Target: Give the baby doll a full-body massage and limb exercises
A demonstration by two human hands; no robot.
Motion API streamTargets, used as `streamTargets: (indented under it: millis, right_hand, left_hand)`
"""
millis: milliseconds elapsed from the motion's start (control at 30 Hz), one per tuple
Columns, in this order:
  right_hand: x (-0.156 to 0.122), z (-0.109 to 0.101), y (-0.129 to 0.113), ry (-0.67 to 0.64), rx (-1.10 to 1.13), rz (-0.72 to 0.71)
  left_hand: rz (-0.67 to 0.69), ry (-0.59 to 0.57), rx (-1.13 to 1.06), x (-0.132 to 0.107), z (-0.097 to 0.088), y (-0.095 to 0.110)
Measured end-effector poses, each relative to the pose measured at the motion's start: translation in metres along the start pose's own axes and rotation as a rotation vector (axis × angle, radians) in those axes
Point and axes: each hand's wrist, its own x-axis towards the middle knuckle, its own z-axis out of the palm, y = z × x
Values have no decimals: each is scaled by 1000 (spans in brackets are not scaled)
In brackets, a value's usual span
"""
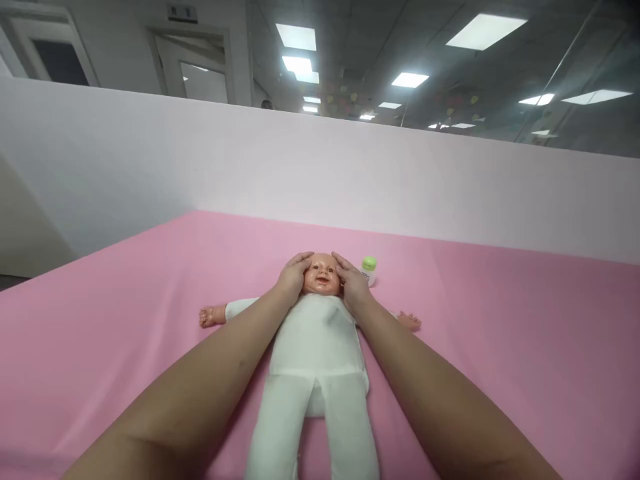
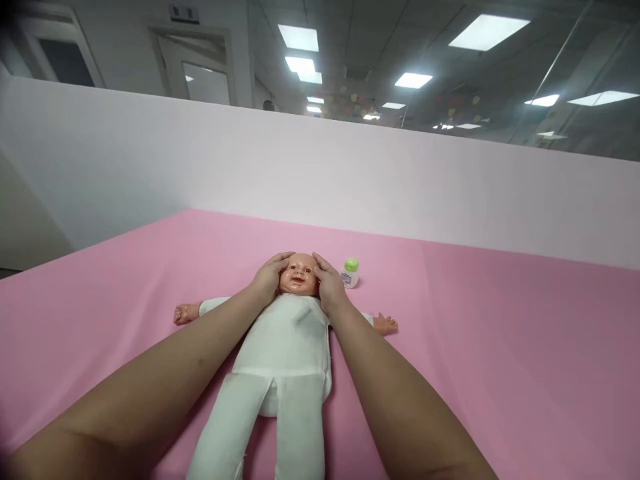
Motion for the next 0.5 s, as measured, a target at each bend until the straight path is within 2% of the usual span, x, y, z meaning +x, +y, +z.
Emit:
streamTargets:
  millis: [200, 300, 500]
  right_hand:
    - [-1, -4, -3, -47, 25, 14]
    - [-4, -4, -5, -50, 29, 36]
    - [-8, 4, -7, -78, -5, -66]
  left_hand:
    - [-26, 20, -50, 4, -4, -3]
    - [2, 13, -50, 2, -3, -3]
    - [49, -83, 65, -5, -2, 2]
